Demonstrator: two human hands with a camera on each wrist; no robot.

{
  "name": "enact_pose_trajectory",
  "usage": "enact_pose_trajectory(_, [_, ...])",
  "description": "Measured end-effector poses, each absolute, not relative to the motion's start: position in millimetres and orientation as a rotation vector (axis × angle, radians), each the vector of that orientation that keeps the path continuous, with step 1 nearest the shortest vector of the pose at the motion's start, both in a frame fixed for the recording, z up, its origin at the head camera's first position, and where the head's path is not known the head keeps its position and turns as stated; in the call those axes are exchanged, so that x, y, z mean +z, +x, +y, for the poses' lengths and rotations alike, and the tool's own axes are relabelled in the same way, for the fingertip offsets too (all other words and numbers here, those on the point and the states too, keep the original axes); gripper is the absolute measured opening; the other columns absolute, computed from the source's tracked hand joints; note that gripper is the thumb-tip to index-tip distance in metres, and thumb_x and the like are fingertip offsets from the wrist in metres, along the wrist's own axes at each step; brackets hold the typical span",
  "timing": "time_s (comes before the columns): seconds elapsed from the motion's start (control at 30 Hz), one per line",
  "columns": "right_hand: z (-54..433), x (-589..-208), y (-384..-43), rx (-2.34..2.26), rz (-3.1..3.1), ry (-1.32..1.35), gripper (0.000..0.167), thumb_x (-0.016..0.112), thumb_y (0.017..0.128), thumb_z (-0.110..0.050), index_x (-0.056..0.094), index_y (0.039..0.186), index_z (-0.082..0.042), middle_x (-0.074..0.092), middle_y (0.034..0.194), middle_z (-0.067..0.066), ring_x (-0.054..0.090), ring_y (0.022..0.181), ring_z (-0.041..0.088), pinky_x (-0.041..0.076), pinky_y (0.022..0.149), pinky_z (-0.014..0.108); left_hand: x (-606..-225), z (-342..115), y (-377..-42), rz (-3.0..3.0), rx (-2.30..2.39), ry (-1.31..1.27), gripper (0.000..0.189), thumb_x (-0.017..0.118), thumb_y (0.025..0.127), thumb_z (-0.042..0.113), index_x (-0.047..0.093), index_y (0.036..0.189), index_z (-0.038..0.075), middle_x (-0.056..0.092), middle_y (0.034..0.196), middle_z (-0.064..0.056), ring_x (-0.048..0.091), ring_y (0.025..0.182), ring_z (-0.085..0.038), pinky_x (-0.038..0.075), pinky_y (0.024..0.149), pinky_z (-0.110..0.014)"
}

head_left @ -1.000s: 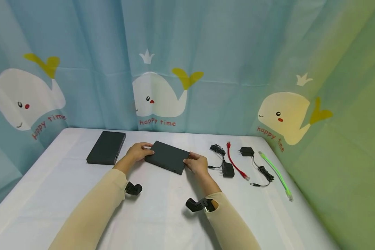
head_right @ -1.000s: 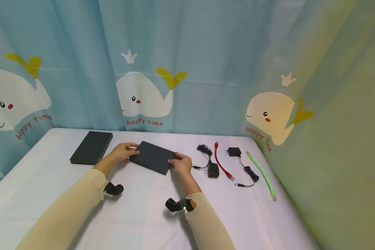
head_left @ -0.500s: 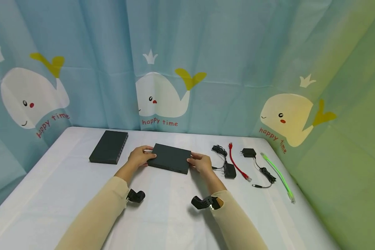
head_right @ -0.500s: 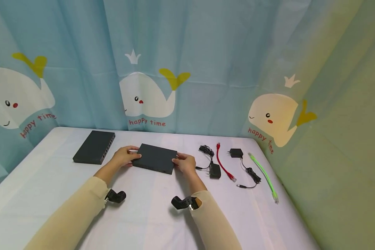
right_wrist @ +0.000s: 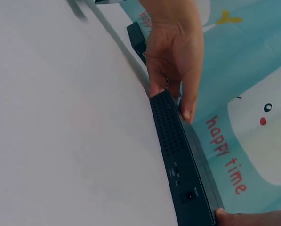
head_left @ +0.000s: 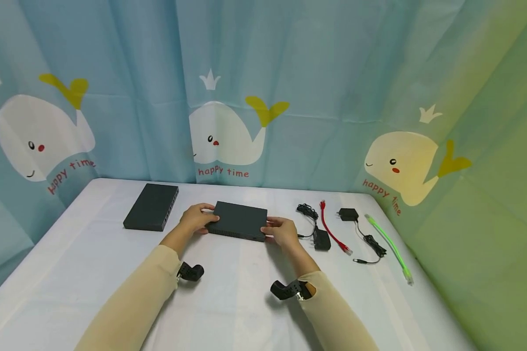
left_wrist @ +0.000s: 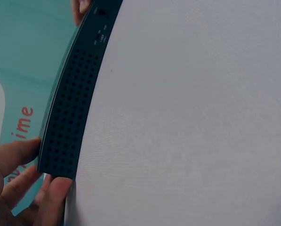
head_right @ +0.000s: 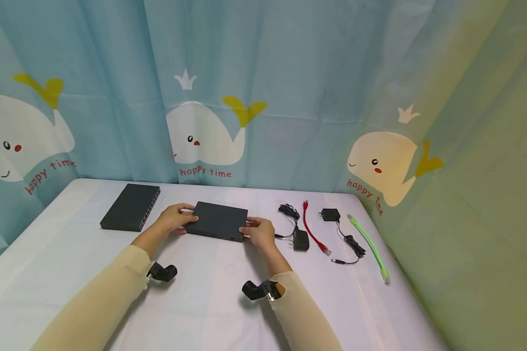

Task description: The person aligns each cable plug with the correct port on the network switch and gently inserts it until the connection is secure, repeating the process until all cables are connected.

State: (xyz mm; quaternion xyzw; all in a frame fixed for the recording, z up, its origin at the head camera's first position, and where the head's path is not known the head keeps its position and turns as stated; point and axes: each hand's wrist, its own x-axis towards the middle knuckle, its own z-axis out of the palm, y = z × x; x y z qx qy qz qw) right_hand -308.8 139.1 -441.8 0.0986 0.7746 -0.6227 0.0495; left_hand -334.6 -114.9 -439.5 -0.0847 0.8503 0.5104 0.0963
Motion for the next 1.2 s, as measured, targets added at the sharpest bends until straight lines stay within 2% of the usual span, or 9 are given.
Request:
enact_pose_trajectory(0.13, [138,-437,-316,-1.842,2.382,0.307,0.046,0.071,0.086,0.005,0.062,0.131,-0.002,0.064,0.122,0.020,0.070,0.100,0.028,0.061,0.077,0.033,-438,-115,-339,2.510,1.524,-0.264,0.048,0.071,0.090,0.019,0.058,0.135,0.009,0.060,0.131,-0.019,0.062,0.082,-0.017,0.057,0.055,-0.023])
enact_pose_trajectory(0.43, [143,-432,-338,-1.791,2.387,0.322,0.044,0.068,0.088,0.006,0.061,0.131,0.000,0.062,0.122,0.021,0.068,0.095,0.023,0.061,0.075,0.034,-441,-109,-352,2.512,1.556,-0.314,0.050,0.073,0.089,0.019,0.058,0.137,0.013,0.059,0.134,-0.017,0.067,0.103,-0.028,0.059,0.061,-0.025])
enact_pose_trajectory(0.63, [151,-429,-347,-1.745,2.377,0.338,0.044,0.068,0.088,0.005,0.061,0.131,0.000,0.061,0.125,0.021,0.065,0.090,0.019,0.061,0.075,0.032,-442,-104,-359,2.404,1.651,-0.352,0.051,0.073,0.089,0.016,0.058,0.138,0.013,0.062,0.130,-0.019,0.068,0.095,-0.022,0.058,0.059,-0.024])
enact_pose_trajectory(0.8, [158,-426,-350,-1.722,2.373,0.345,0.045,0.068,0.089,0.004,0.060,0.133,-0.001,0.059,0.129,0.022,0.065,0.096,0.021,0.060,0.078,0.032,-435,-95,-357,2.351,1.709,-0.368,0.050,0.071,0.090,0.012,0.058,0.138,0.011,0.063,0.124,-0.021,0.066,0.087,-0.017,0.059,0.059,-0.024])
enact_pose_trajectory(1.03, [166,-423,-353,-1.680,2.404,0.361,0.045,0.069,0.089,0.004,0.061,0.133,-0.001,0.059,0.129,0.022,0.064,0.096,0.021,0.060,0.076,0.030,-433,-87,-356,2.331,1.732,-0.377,0.050,0.071,0.090,0.015,0.058,0.138,0.014,0.062,0.128,-0.019,0.067,0.102,-0.023,0.059,0.062,-0.022])
enact_pose_trajectory(1.2, [167,-426,-355,-1.676,2.402,0.358,0.046,0.070,0.088,0.004,0.060,0.133,0.000,0.059,0.129,0.023,0.066,0.101,0.026,0.061,0.075,0.032,-434,-86,-358,2.336,1.718,-0.390,0.050,0.071,0.090,0.015,0.058,0.138,0.015,0.062,0.126,-0.020,0.067,0.100,-0.023,0.058,0.059,-0.023])
